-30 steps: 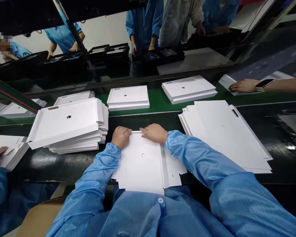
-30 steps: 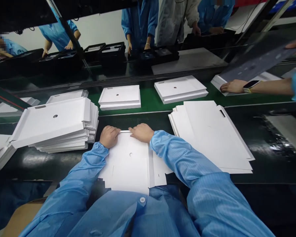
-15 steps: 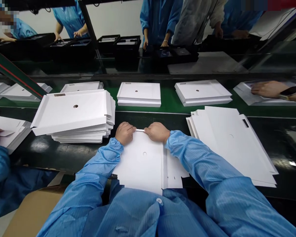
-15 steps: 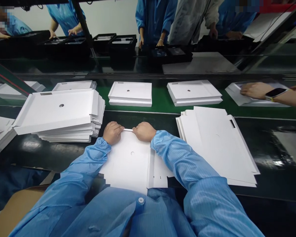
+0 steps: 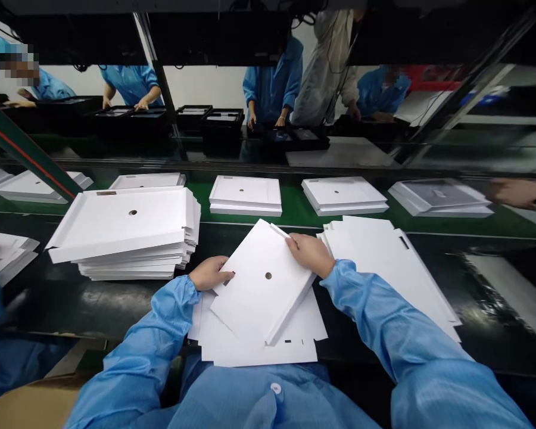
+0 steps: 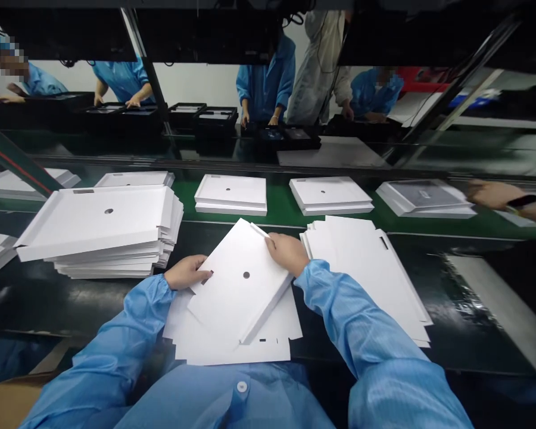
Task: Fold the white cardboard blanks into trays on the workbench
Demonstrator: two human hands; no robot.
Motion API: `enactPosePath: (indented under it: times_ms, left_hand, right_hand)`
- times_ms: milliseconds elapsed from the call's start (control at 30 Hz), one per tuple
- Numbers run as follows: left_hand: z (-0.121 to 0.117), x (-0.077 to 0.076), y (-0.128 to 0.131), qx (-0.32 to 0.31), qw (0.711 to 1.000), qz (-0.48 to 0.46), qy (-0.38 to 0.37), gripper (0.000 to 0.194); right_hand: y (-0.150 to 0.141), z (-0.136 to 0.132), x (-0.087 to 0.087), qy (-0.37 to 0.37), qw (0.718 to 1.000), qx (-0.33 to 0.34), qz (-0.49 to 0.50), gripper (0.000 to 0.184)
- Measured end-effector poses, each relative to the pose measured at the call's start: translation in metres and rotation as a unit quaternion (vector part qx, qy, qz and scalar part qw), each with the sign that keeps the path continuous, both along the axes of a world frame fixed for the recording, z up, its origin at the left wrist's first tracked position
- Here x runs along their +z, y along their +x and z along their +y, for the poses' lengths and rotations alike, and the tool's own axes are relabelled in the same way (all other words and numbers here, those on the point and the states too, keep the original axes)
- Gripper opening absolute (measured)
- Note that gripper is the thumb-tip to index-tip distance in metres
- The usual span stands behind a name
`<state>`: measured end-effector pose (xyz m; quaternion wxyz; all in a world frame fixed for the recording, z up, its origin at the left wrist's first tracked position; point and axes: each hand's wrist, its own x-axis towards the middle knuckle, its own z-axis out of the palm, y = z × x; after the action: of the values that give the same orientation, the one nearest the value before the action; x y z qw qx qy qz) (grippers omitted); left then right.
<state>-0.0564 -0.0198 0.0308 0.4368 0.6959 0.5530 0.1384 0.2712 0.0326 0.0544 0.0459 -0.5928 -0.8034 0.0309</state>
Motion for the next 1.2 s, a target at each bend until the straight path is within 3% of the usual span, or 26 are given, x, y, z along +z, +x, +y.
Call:
enactPosePath:
  times_ms: [100, 267, 433, 600, 767, 867, 1033, 1200]
  left_hand:
    - [0.012, 0.006, 0.0, -0.016, 0.991, 0.094, 0.092, 0.016]
    - [0.036, 0.013, -0.001, -0.078, 0.968, 0.18, 0.158, 0.033]
    - [0.044, 0.006, 0.0, -0.09, 0.963, 0.185, 0.174, 0.033]
    - [0.043, -0.018, -0.01, -0.076, 0.96, 0.171, 0.21, 0.029]
    - [0.037, -0.027, -0.014, -0.098, 0.954, 0.167, 0.227, 0.024]
    - [0.034, -0.025, -0.013, -0.121, 0.953, 0.161, 0.225, 0.024]
    - [0.028, -0.025, -0.015, -0.138, 0.955, 0.151, 0.215, 0.026]
    - [0.013, -0.012, -0.014, -0.179, 0.932, 0.223, 0.224, 0.025]
  right_hand:
    - [0.008, -0.018, 0.005, -0.079, 0.996, 0.009, 0.047, 0.038]
    - [0.009, -0.041, 0.004, -0.192, 0.976, 0.062, 0.082, 0.065]
    - [0.014, -0.03, -0.015, -0.191, 0.96, 0.031, 0.2, 0.029]
    - [0.015, -0.014, -0.037, -0.29, 0.895, 0.048, 0.335, 0.022]
    - [0.012, -0.008, -0.042, -0.307, 0.882, 0.038, 0.354, 0.026]
    - [0.014, -0.004, -0.048, -0.298, 0.89, 0.051, 0.342, 0.022]
    - [0.015, -0.004, -0.062, -0.215, 0.927, 0.107, 0.288, 0.016]
    - [0.011, -0.012, -0.055, -0.165, 0.959, 0.171, 0.156, 0.012]
